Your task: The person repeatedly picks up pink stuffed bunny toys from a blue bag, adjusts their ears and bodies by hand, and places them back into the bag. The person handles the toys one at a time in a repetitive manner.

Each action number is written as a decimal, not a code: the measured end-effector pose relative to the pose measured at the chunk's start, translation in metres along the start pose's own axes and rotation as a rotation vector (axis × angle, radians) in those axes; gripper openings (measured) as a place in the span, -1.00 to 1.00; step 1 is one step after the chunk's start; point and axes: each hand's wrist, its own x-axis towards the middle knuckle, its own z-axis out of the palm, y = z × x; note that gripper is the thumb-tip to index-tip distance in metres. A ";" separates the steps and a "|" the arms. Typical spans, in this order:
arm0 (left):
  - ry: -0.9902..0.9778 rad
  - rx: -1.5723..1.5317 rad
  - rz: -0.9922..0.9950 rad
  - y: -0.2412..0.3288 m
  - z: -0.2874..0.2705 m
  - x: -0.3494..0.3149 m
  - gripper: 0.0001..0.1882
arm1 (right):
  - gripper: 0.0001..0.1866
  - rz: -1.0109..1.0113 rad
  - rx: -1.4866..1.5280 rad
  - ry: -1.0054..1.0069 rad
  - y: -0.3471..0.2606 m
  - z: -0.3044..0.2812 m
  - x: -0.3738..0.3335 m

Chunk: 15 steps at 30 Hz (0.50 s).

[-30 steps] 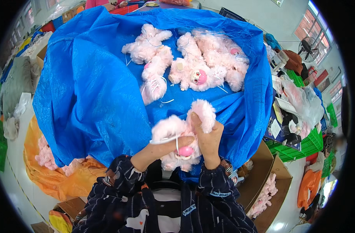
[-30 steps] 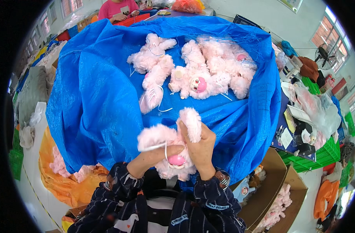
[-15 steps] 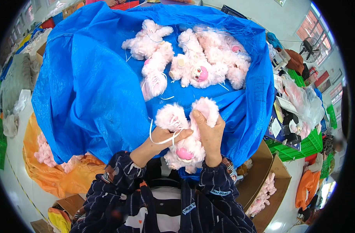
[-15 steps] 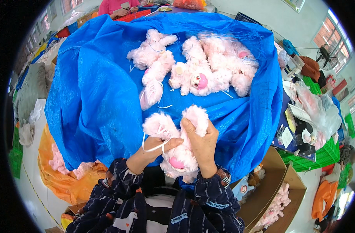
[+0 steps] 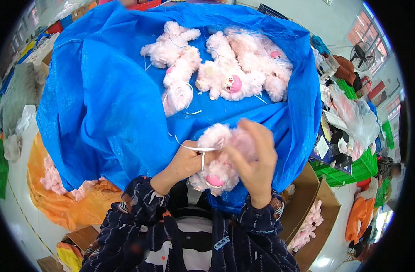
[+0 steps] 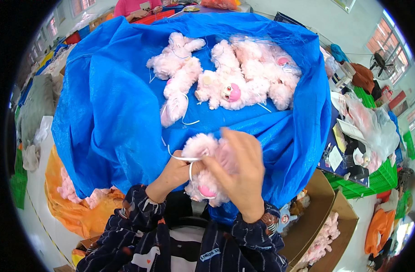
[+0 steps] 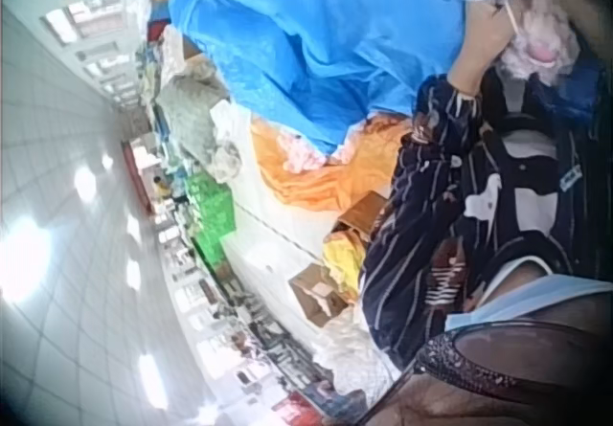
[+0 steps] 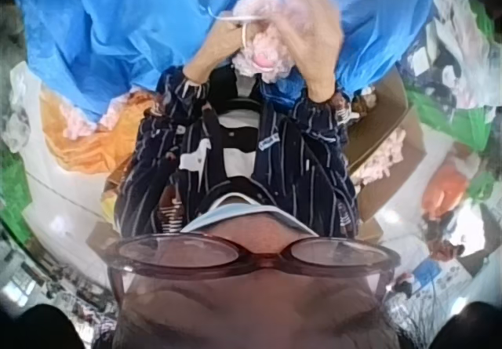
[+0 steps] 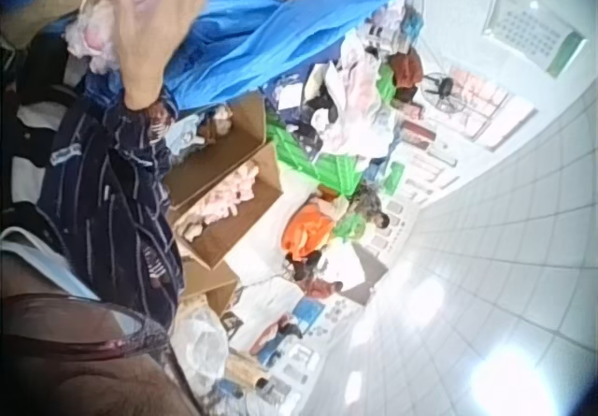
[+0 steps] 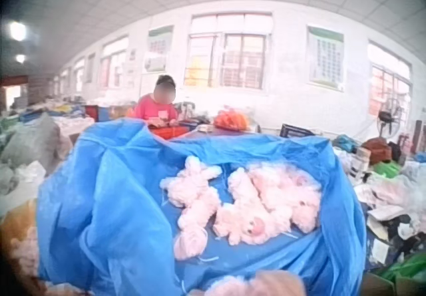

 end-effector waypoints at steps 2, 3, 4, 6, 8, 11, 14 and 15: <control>-0.073 0.100 0.000 -0.019 -0.009 -0.002 -0.78 | -0.59 -0.029 0.016 -0.170 0.005 0.007 0.001; -0.105 0.150 0.001 -0.019 -0.010 -0.001 -0.77 | -0.62 -0.030 0.009 -0.235 0.009 0.009 0.001; -0.077 0.084 -0.054 -0.018 -0.007 -0.004 -0.76 | -0.63 -0.029 0.031 -0.254 0.010 0.008 0.000; -0.106 0.109 -0.024 -0.012 -0.007 -0.003 -0.76 | -0.66 -0.024 0.084 -0.294 0.012 0.006 -0.002; -0.100 0.160 0.025 -0.010 -0.007 -0.005 -0.75 | -0.68 0.017 0.024 -0.230 0.015 0.011 -0.005; -0.069 0.264 0.138 -0.012 -0.004 -0.003 -0.73 | -0.70 0.072 0.034 -0.149 0.012 0.014 -0.002; -0.073 0.338 0.210 -0.014 -0.003 -0.001 -0.73 | -0.72 0.134 0.081 -0.140 0.011 0.013 0.000; -0.076 0.340 0.213 -0.015 -0.004 0.000 -0.73 | -0.72 0.156 0.099 -0.150 0.012 0.014 0.001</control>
